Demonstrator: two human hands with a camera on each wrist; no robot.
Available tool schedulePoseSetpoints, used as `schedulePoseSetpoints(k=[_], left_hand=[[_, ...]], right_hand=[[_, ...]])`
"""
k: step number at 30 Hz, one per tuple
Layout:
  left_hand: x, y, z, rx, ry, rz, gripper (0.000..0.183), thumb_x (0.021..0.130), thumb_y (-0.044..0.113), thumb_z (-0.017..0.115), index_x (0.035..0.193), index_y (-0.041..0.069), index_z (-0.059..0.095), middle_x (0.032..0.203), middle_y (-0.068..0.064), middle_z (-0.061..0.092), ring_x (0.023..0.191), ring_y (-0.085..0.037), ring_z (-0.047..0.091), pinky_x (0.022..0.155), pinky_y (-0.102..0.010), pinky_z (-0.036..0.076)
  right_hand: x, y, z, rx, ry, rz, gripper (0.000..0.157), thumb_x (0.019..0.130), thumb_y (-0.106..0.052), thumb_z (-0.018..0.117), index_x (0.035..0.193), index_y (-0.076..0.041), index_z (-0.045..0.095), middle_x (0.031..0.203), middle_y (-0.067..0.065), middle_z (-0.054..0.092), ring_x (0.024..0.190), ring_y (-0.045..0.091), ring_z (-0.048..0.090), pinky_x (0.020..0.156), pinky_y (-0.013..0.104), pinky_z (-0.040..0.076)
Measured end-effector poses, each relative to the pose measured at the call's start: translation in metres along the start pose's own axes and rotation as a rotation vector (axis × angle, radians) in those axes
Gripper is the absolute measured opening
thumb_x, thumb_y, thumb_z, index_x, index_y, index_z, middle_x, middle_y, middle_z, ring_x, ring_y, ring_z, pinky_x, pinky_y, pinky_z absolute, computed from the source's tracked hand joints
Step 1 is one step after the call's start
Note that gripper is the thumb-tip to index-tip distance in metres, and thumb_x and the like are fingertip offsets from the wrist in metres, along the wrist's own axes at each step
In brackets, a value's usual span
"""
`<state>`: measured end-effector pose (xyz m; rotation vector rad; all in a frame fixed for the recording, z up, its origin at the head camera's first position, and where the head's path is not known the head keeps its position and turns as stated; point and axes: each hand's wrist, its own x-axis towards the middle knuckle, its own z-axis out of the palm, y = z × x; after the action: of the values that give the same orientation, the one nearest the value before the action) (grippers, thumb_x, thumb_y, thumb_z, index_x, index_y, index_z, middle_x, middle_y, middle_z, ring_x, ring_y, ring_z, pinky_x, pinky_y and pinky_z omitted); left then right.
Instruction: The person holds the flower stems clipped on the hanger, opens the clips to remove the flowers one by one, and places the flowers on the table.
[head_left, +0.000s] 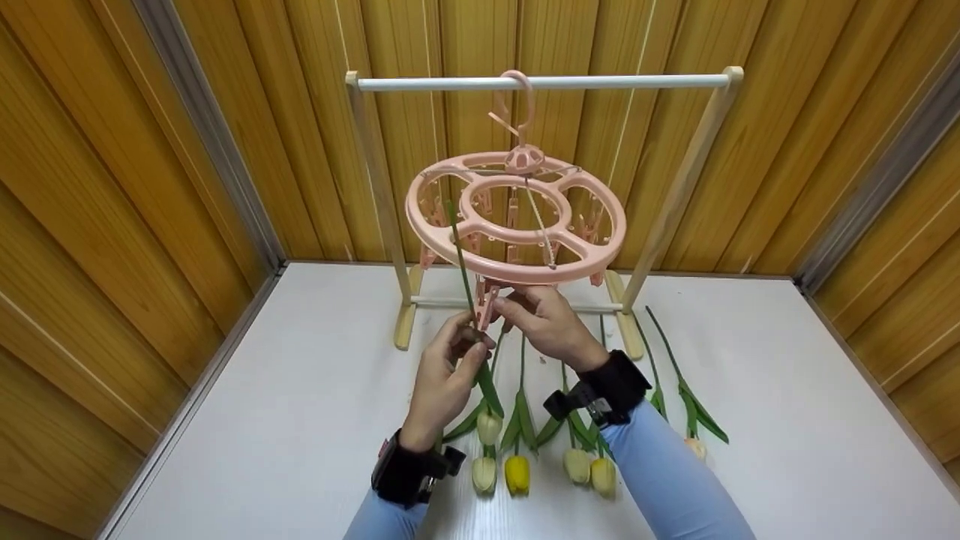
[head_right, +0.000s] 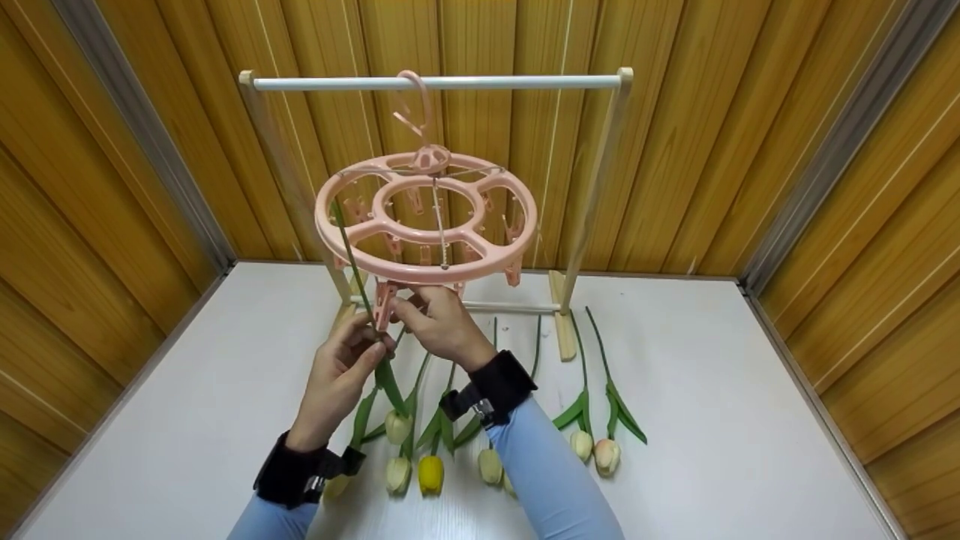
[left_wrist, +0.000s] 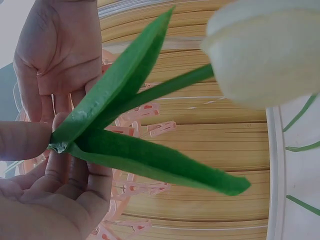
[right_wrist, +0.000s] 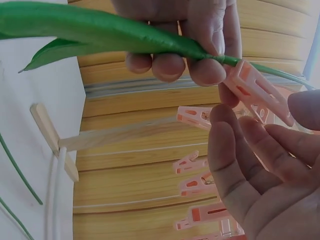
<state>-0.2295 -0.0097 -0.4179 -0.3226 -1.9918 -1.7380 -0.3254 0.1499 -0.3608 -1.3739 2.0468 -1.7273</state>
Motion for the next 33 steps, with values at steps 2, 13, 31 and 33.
schedulePoseSetpoints(k=[2,13,31,33], left_hand=[[0.0002,-0.0001,-0.0003,-0.002,0.000,-0.002,0.037,0.100,-0.004,0.059,0.137,-0.005,0.056,0.098,-0.015,0.070,0.087,-0.022,0.064,0.075,-0.026,0.050],[-0.0001,-0.0013,-0.0019,0.000,-0.007,-0.006,0.036,0.101,-0.002,0.060,0.136,-0.007,0.056,0.100,-0.017,0.071,0.089,-0.023,0.066,0.079,-0.028,0.053],[0.0026,-0.0049,-0.0077,-0.012,0.055,-0.044,0.020,0.095,0.003,0.071,0.112,-0.007,0.065,0.098,-0.019,0.069,0.086,-0.022,0.069,0.073,-0.023,0.052],[0.0028,-0.0050,-0.0088,-0.012,0.058,-0.043,0.018,0.095,0.003,0.071,0.109,-0.007,0.066,0.097,-0.019,0.069,0.086,-0.021,0.069,0.073,-0.023,0.052]], right_hand=[[0.0008,0.0002,0.0003,0.017,-0.003,0.000,0.031,0.107,-0.002,0.050,0.134,0.012,0.056,0.106,0.028,0.067,0.086,0.010,0.066,0.074,0.027,0.054],[0.0045,0.0010,0.0039,0.062,-0.006,0.055,0.031,0.107,-0.003,0.050,0.132,0.014,0.055,0.102,0.021,0.066,0.084,0.011,0.064,0.073,0.025,0.052],[0.0040,0.0036,0.0006,0.153,0.025,0.053,0.025,0.104,-0.003,0.058,0.121,0.015,0.057,0.103,0.016,0.070,0.091,0.016,0.068,0.076,0.027,0.054],[0.0038,0.0034,0.0000,0.160,0.030,0.059,0.025,0.104,-0.003,0.059,0.121,0.015,0.058,0.103,0.014,0.070,0.091,0.016,0.067,0.076,0.027,0.054]])
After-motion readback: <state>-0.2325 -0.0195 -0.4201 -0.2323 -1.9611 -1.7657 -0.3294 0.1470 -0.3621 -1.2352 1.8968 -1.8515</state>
